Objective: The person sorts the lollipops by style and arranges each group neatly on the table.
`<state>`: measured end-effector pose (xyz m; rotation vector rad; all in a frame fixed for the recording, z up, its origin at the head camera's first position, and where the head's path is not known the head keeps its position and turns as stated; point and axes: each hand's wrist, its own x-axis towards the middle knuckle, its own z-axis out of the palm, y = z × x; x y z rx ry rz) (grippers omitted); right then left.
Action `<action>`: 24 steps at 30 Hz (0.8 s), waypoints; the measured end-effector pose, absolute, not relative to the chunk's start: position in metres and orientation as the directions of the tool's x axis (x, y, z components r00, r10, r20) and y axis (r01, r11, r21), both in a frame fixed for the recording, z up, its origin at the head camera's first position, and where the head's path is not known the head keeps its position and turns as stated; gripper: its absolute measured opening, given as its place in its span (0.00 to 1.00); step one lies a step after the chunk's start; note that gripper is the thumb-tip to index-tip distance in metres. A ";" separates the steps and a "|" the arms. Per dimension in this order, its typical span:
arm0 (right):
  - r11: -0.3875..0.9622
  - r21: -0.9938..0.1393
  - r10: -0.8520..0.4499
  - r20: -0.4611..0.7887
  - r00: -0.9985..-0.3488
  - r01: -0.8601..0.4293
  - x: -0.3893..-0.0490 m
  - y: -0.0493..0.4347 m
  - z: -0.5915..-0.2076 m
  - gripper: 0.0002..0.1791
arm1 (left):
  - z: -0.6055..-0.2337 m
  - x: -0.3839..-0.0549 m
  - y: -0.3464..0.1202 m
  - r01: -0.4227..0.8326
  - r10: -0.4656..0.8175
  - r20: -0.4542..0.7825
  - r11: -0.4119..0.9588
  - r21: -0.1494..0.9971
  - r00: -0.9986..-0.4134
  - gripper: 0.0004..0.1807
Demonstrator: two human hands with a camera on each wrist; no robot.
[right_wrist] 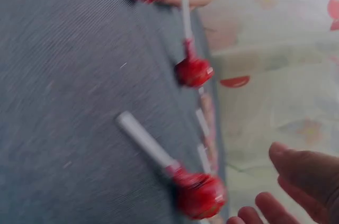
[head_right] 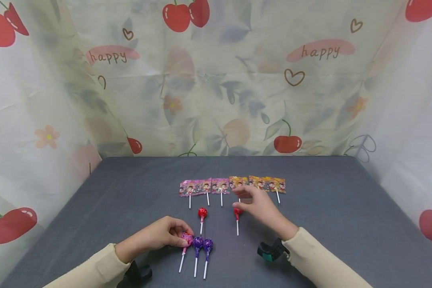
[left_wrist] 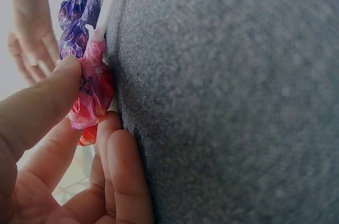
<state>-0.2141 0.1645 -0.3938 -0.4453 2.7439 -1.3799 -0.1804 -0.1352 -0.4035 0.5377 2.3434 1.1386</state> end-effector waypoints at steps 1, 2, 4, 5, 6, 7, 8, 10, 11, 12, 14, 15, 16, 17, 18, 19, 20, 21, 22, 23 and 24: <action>0.577 -0.786 -0.265 0.076 -0.961 -0.221 -0.216 0.166 -0.397 0.22 | -0.403 -0.180 -0.135 0.137 0.534 -0.245 0.577 0.805 -0.809 0.10; 0.588 -0.782 -0.262 0.056 -0.963 -0.206 -0.217 0.167 -0.400 0.22 | -0.403 -0.180 -0.135 0.135 0.533 -0.247 0.578 0.805 -0.809 0.10; 0.601 -0.782 -0.251 0.012 -0.968 -0.166 -0.219 0.169 -0.405 0.21 | -0.403 -0.180 -0.134 0.130 0.530 -0.251 0.580 0.804 -0.810 0.10; 0.606 -0.781 -0.251 -0.008 -0.968 -0.151 -0.220 0.170 -0.407 0.21 | -0.402 -0.180 -0.134 0.130 0.530 -0.251 0.579 0.805 -0.810 0.10; 0.610 -0.780 -0.252 -0.027 -0.967 -0.137 -0.220 0.170 -0.409 0.21 | -0.402 -0.180 -0.134 0.129 0.530 -0.252 0.579 0.805 -0.810 0.10; 0.611 -0.781 -0.256 -0.043 -0.966 -0.128 -0.220 0.170 -0.411 0.21 | -0.402 -0.179 -0.134 0.127 0.530 -0.253 0.578 0.806 -0.810 0.10; 0.612 -0.782 -0.256 -0.056 -0.965 -0.117 -0.220 0.170 -0.412 0.20 | -0.402 -0.179 -0.135 0.127 0.531 -0.252 0.578 0.806 -0.809 0.10; 0.623 -0.775 -0.255 -0.077 -0.964 -0.103 -0.220 0.170 -0.415 0.19 | -0.402 -0.179 -0.135 0.125 0.530 -0.254 0.578 0.806 -0.809 0.10; 0.628 -0.772 -0.255 -0.082 -0.964 -0.100 -0.220 0.169 -0.415 0.19 | -0.403 -0.179 -0.135 0.125 0.530 -0.254 0.577 0.807 -0.809 0.10; 0.632 -0.768 -0.255 -0.084 -0.963 -0.101 -0.221 0.169 -0.416 0.19 | -0.403 -0.180 -0.135 0.123 0.529 -0.255 0.577 0.807 -0.809 0.10; 0.640 -0.761 -0.257 -0.084 -0.963 -0.104 -0.222 0.169 -0.417 0.18 | -0.404 -0.180 -0.135 0.129 0.532 -0.251 0.577 0.807 -0.809 0.10; 0.645 -0.757 -0.256 -0.084 -0.963 -0.105 -0.222 0.168 -0.418 0.17 | -0.404 -0.180 -0.135 0.128 0.531 -0.251 0.577 0.807 -0.809 0.10; 0.649 -0.754 -0.256 -0.083 -0.963 -0.107 -0.222 0.168 -0.418 0.16 | -0.404 -0.180 -0.135 0.132 0.533 -0.247 0.575 0.807 -0.809 0.10; 0.654 -0.749 -0.257 -0.081 -0.963 -0.111 -0.223 0.168 -0.419 0.16 | -0.404 -0.180 -0.135 0.137 0.535 -0.244 0.574 0.807 -0.809 0.10; 0.658 -0.745 -0.258 -0.080 -0.963 -0.114 -0.223 0.168 -0.419 0.15 | -0.403 -0.180 -0.135 0.138 0.536 -0.244 0.575 0.807 -0.809 0.10; 0.661 -0.741 -0.258 -0.081 -0.963 -0.115 -0.224 0.168 -0.419 0.15 | -0.404 -0.180 -0.135 0.139 0.535 -0.243 0.576 0.806 -0.809 0.10; 0.666 -0.737 -0.258 -0.082 -0.963 -0.116 -0.224 0.167 -0.419 0.14 | -0.403 -0.180 -0.135 0.137 0.533 -0.245 0.577 0.805 -0.810 0.10; 0.669 -0.735 -0.256 -0.083 -0.963 -0.114 -0.224 0.167 -0.420 0.14 | -0.403 -0.180 -0.135 0.135 0.532 -0.246 0.578 0.805 -0.810 0.10; 0.671 -0.733 -0.254 -0.085 -0.963 -0.112 -0.225 0.167 -0.420 0.14 | -0.403 -0.180 -0.135 0.136 0.531 -0.247 0.580 0.803 -0.810 0.10; 0.672 -0.732 -0.252 -0.088 -0.964 -0.109 -0.225 0.167 -0.419 0.13 | -0.403 -0.180 -0.135 0.135 0.530 -0.247 0.580 0.803 -0.811 0.10; 0.671 -0.733 -0.251 -0.090 -0.964 -0.106 -0.225 0.167 -0.419 0.13 | -0.403 -0.179 -0.135 0.133 0.529 -0.248 0.581 0.803 -0.812 0.10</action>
